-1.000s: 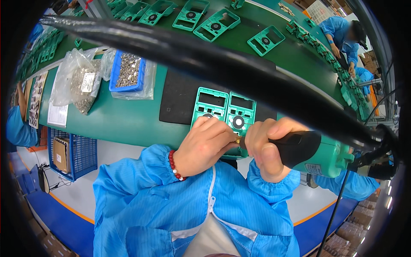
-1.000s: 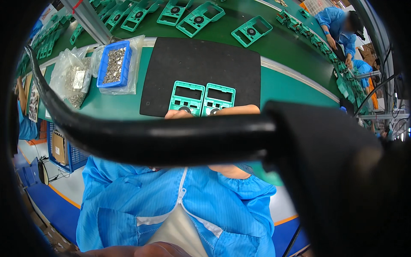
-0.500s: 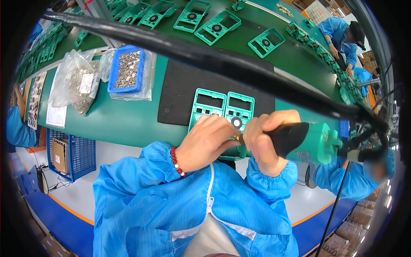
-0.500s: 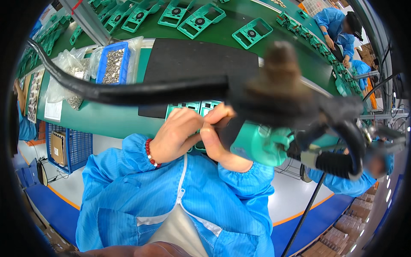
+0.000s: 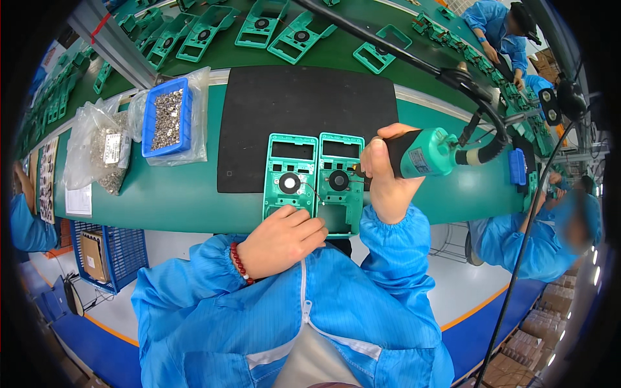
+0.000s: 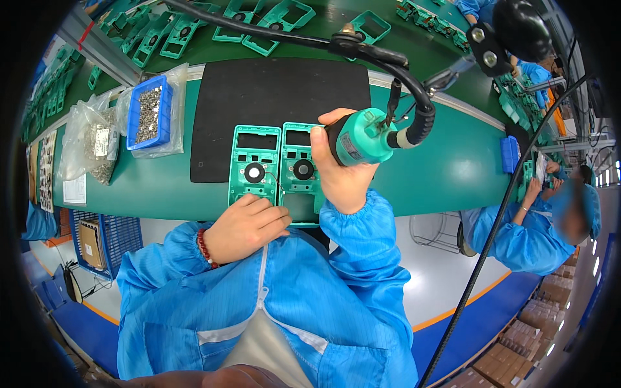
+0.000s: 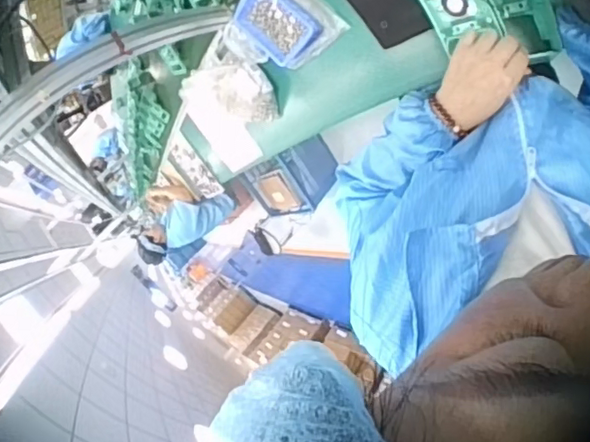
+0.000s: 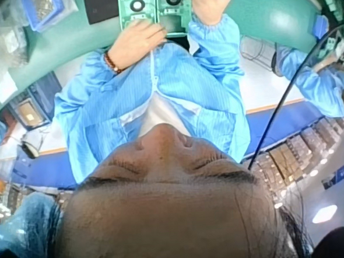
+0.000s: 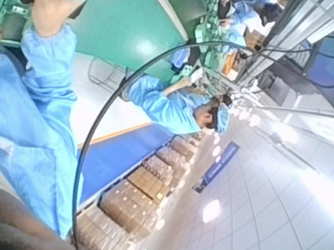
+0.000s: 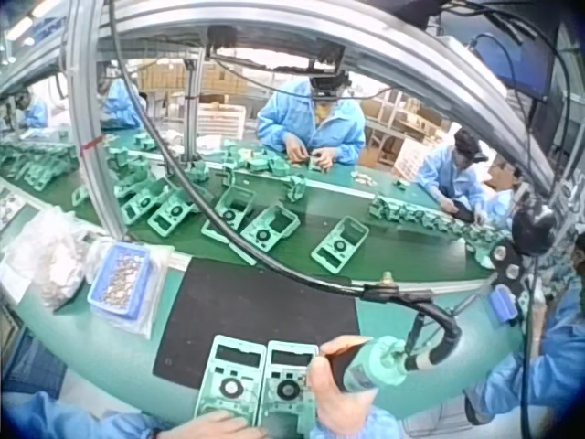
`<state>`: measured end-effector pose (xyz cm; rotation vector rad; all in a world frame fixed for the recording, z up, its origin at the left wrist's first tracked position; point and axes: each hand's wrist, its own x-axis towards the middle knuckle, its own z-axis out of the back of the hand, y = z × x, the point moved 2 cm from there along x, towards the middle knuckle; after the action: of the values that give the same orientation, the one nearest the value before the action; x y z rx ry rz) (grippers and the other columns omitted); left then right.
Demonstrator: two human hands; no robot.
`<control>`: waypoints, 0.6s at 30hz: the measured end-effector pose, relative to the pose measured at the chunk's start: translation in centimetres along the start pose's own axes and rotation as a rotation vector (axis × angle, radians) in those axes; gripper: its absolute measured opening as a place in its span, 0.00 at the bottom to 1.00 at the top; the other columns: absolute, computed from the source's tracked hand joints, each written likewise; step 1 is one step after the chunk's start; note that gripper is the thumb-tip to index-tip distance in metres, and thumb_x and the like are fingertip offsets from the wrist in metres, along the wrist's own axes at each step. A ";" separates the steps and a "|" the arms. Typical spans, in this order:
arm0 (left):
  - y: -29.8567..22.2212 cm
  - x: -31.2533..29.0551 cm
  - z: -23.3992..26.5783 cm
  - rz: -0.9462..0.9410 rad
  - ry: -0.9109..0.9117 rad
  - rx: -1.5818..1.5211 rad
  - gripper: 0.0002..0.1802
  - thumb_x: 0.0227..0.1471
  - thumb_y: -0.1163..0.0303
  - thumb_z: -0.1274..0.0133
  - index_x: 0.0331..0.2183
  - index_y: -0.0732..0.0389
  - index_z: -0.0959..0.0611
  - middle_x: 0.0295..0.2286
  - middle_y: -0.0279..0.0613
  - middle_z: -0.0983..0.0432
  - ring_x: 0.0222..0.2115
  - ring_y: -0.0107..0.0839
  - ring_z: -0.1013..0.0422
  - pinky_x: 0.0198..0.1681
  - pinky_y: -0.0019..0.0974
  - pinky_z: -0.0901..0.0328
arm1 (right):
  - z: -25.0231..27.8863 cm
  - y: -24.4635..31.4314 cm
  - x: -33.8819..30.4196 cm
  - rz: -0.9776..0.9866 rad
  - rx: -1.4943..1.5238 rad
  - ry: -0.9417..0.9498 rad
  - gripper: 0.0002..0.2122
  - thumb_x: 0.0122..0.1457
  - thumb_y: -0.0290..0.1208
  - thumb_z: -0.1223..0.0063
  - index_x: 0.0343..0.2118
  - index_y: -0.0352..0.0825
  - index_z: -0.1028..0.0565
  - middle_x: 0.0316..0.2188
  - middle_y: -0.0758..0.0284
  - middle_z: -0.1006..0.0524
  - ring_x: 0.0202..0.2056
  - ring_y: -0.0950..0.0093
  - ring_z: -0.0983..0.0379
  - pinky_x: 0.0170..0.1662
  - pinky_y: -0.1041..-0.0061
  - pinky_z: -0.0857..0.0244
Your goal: The worker is assembling digital multimeter housings by inserting internal components and using an electric screwdriver to secure them.
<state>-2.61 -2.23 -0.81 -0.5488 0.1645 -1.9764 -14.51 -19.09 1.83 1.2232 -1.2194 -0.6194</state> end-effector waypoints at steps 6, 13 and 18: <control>0.1 0.0 -0.4 0.012 -0.025 -0.083 0.14 0.49 0.64 0.39 0.38 0.60 0.19 0.38 0.34 0.25 0.35 0.30 0.31 0.41 0.34 0.36 | 0.2 -0.3 0.2 -0.005 0.026 0.012 0.10 0.55 0.19 0.36 0.39 0.32 0.24 0.32 0.71 0.25 0.30 0.84 0.31 0.33 0.82 0.35; 0.0 0.3 -0.4 0.016 0.002 -0.105 0.13 0.50 0.66 0.39 0.37 0.61 0.18 0.38 0.35 0.26 0.35 0.31 0.31 0.41 0.34 0.36 | 0.3 -0.1 0.1 -0.036 0.039 0.033 0.10 0.56 0.18 0.37 0.39 0.32 0.24 0.33 0.72 0.25 0.30 0.85 0.30 0.34 0.83 0.35; -0.2 0.6 -0.5 0.013 -0.006 -0.103 0.12 0.49 0.66 0.39 0.36 0.61 0.18 0.37 0.35 0.26 0.35 0.31 0.32 0.41 0.34 0.36 | 0.3 -0.2 0.3 -0.069 0.041 0.037 0.09 0.55 0.17 0.37 0.38 0.33 0.24 0.34 0.71 0.24 0.31 0.85 0.29 0.35 0.82 0.33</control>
<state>-3.26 -2.74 -1.03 -0.6188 0.2669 -1.9614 -14.69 -19.50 1.70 1.3108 -1.1681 -0.6227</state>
